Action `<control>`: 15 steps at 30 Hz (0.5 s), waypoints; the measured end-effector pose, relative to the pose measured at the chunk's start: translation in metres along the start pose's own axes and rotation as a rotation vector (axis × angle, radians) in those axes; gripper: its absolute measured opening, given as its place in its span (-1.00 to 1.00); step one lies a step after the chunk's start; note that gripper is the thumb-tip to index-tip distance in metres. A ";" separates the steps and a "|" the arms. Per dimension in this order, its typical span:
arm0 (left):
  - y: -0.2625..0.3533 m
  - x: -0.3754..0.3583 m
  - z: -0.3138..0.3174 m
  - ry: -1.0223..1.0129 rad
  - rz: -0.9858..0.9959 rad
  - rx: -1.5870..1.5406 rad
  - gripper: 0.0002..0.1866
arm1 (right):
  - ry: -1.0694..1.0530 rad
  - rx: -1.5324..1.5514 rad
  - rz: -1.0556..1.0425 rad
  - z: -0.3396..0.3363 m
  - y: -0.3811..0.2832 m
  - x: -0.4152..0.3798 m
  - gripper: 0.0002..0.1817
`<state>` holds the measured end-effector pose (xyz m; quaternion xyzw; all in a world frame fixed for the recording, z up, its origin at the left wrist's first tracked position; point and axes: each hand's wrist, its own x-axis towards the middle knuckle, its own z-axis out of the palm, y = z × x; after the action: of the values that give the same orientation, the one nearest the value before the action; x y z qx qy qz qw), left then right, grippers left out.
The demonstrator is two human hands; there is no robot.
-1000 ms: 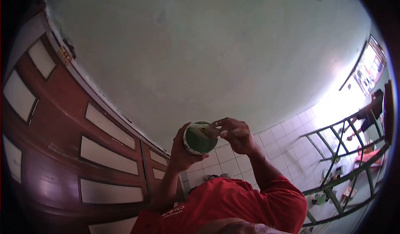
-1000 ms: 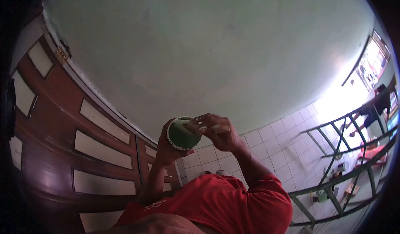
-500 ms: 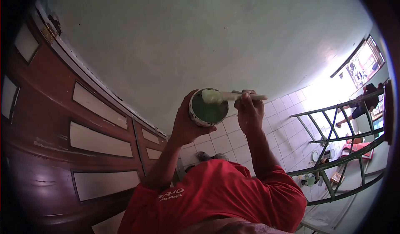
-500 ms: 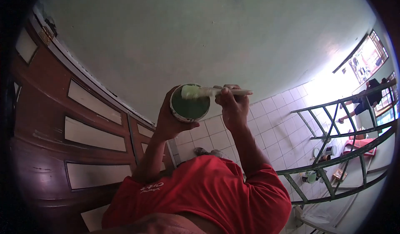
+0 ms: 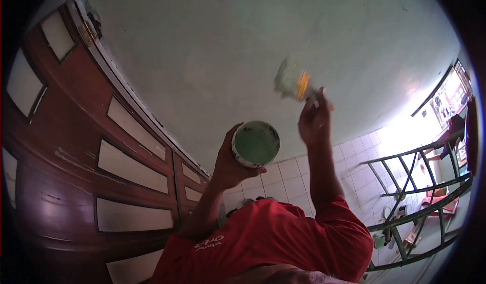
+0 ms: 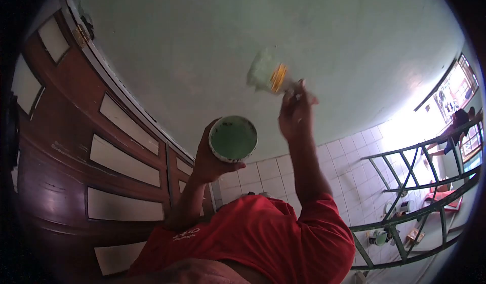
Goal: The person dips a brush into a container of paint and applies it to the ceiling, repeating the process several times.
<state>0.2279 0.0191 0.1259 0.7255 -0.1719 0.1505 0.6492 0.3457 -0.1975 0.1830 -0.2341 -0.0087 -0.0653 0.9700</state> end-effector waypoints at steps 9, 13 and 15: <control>-0.007 -0.031 -0.006 0.114 -0.067 -0.153 0.24 | -0.637 -0.248 -0.857 0.237 -0.050 0.098 -0.75; -0.002 -0.038 -0.006 0.157 -0.088 -0.107 0.24 | -0.778 -0.499 -0.808 0.347 -0.027 0.133 -0.64; 0.003 -0.043 -0.009 0.166 -0.064 -0.066 0.23 | -0.632 -0.651 -0.884 0.359 -0.049 0.146 -0.68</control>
<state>0.1881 0.0301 0.1105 0.6937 -0.0992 0.1836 0.6893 0.4885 -0.0947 0.5318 -0.4994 -0.3702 -0.3867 0.6812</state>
